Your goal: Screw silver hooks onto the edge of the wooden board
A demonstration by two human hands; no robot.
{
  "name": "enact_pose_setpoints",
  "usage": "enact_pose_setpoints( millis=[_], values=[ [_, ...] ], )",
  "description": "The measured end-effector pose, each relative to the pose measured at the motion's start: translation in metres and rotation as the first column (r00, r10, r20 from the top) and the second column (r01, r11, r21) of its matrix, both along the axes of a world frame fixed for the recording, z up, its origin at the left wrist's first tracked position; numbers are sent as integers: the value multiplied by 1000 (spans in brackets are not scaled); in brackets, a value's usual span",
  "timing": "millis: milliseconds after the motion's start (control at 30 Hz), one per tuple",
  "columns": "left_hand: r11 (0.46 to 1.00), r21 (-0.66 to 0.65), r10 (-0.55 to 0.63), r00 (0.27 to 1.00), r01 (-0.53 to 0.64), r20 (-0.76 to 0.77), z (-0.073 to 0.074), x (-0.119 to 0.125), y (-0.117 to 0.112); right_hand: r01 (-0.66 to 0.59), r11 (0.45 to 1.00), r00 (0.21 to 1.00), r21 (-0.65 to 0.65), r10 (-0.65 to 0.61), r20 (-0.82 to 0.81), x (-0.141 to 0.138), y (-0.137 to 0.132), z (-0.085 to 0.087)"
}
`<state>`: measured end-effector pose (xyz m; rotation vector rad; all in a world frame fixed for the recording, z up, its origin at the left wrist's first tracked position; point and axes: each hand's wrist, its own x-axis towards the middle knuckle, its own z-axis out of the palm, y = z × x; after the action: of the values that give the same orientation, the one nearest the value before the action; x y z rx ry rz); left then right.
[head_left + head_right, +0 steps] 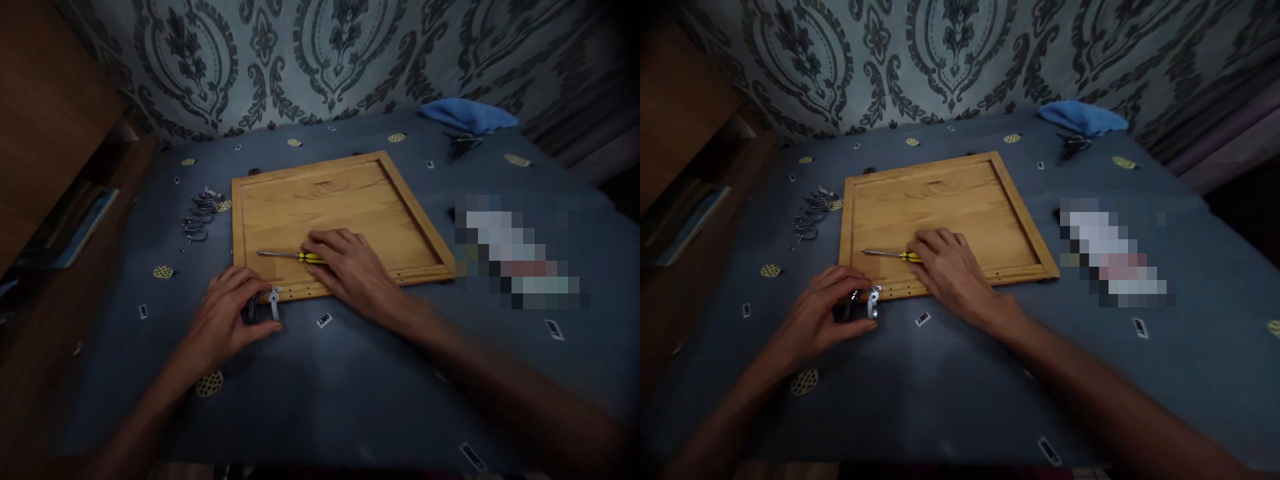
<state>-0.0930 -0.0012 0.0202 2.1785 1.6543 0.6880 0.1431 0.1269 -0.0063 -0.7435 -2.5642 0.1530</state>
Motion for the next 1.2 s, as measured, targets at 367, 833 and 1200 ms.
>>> enact_pose_setpoints(
  millis=[367, 833, 1200],
  values=[
    [999, 35, -16, 1000, 16, -6, -1, -2, -1, 10, 948, 979, -318, -74, -189, 9, 1, 4],
    [1000, 5, -21, 1000, 21, -1, 1, -1, 1, -272, 762, 649, -588, -306, -697, -9, -19, 45],
    [999, -38, 21, 1000, -21, -5, 1, 0, 0, -318, 751, 705, -579, -221, -674, -42, -27, 49]
  ],
)
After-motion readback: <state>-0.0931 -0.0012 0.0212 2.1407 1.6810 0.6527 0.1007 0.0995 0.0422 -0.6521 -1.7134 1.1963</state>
